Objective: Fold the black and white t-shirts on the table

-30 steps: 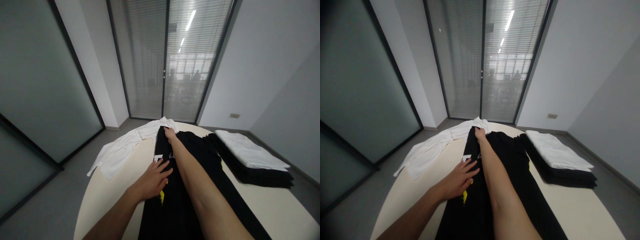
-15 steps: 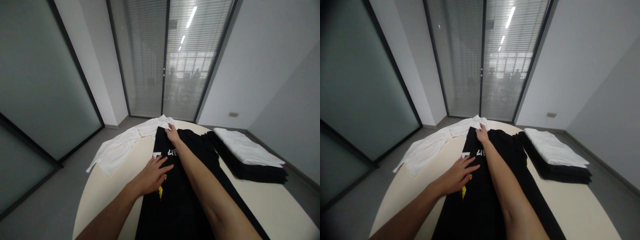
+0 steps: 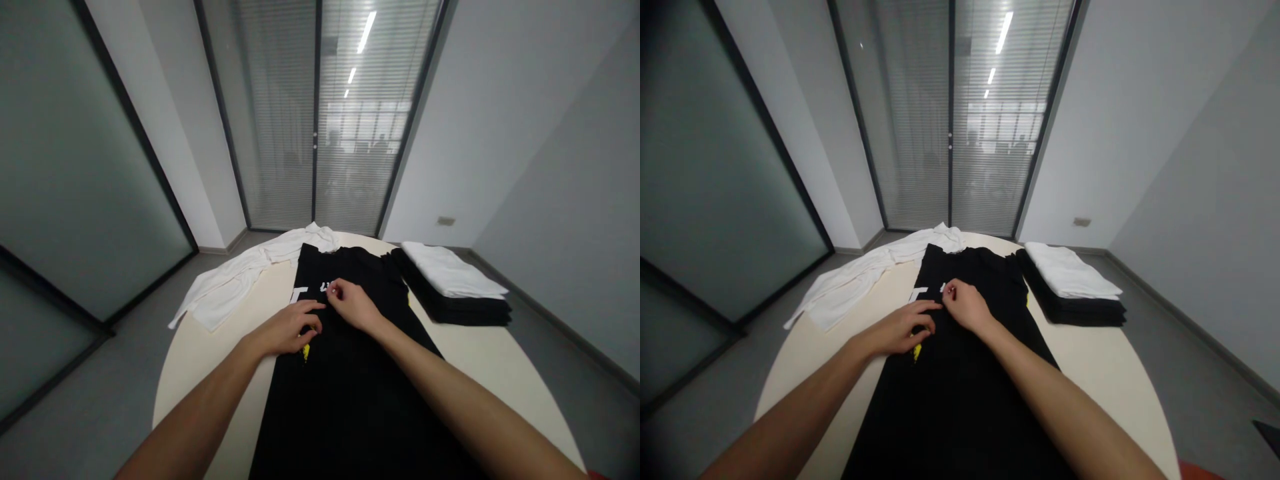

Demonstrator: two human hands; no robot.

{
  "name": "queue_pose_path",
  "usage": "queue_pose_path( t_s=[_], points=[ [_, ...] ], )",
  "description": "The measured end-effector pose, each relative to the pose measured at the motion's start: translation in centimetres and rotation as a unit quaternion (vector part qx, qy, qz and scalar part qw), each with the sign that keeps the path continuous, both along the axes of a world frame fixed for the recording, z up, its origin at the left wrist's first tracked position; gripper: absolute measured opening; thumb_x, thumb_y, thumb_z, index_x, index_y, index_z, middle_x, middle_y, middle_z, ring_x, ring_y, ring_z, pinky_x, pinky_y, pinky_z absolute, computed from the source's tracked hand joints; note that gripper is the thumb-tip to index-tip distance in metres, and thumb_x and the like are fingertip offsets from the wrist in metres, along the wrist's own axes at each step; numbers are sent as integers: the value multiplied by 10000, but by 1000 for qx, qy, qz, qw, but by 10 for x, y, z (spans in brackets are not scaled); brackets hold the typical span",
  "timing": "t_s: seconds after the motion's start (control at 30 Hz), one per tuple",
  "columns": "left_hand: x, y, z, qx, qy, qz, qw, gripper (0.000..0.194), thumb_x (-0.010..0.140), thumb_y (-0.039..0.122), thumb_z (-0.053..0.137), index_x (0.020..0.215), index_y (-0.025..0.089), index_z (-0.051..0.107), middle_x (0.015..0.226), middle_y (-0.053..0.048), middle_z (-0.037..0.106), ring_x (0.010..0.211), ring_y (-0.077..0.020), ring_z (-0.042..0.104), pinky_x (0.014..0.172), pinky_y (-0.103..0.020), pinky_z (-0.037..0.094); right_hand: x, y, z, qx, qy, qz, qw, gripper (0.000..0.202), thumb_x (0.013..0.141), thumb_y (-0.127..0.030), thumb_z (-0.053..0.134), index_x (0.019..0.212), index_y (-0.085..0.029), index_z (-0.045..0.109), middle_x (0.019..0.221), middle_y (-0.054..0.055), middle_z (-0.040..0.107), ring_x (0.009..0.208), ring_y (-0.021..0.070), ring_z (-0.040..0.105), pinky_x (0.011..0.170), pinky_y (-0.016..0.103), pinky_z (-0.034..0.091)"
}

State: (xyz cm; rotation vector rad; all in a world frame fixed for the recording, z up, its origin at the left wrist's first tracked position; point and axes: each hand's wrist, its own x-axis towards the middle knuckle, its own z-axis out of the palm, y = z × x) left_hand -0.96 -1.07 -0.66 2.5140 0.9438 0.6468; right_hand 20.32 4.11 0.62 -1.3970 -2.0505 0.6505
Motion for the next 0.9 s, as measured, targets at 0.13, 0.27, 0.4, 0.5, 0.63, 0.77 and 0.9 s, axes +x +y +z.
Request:
queue_pose_path(
  t_s=[0.13,0.27,0.4,0.5,0.63,0.77,0.9],
  points=[
    [1,2,-3,-6,-12,-1,1000,257,844,89,579,976,247,732,1372,-57,609,1301,-242,532,1135,-423,390,-2,-69,15,8,-55,178,982,249,859,-226,590,1106,-237,617,824,-17,675,652,128,596,609,227,401],
    [-1,3,-3,-6,-12,12,1000,283,869,98,570,1020,267,739,1416,-47,581,1286,-242,539,1105,-426,415,5,-107,27,38,-88,331,939,305,838,-210,654,1137,-239,602,986,2,674,821,140,634,720,233,450],
    [-2,5,-5,29,19,24,999,336,919,146,565,1175,305,714,1454,-54,542,1313,-247,510,1116,-449,401,7,-128,20,70,-81,470,876,259,883,-350,683,1131,-280,662,1231,4,641,1032,148,641,851,233,471],
    [0,8,-7,47,42,33,997,387,919,131,562,1227,324,696,1466,-56,530,1322,-256,499,1121,-470,392,3,-140,1,101,-79,508,852,253,940,-411,612,1157,-301,679,1294,-1,630,1050,146,641,849,236,481],
    [6,10,-7,62,63,44,995,332,922,129,561,1167,291,717,1418,-68,573,1257,-256,551,1076,-451,436,-4,-146,-16,137,-107,502,847,204,988,-370,531,1072,-295,702,1222,-16,680,959,135,658,770,235,486],
    [9,12,-7,95,84,53,990,208,965,188,534,1056,243,712,1401,-72,586,1227,-252,565,1038,-428,466,-7,-149,-10,140,-90,496,852,221,1020,-323,456,1078,-245,654,1217,-14,698,956,124,673,796,233,494],
    [12,12,-5,111,52,85,989,158,983,214,523,1015,235,676,1376,-51,606,1200,-232,580,1037,-417,472,0,-151,12,95,-80,513,849,173,992,-259,470,1062,-211,621,1247,3,693,956,123,691,775,227,504]
  ],
)
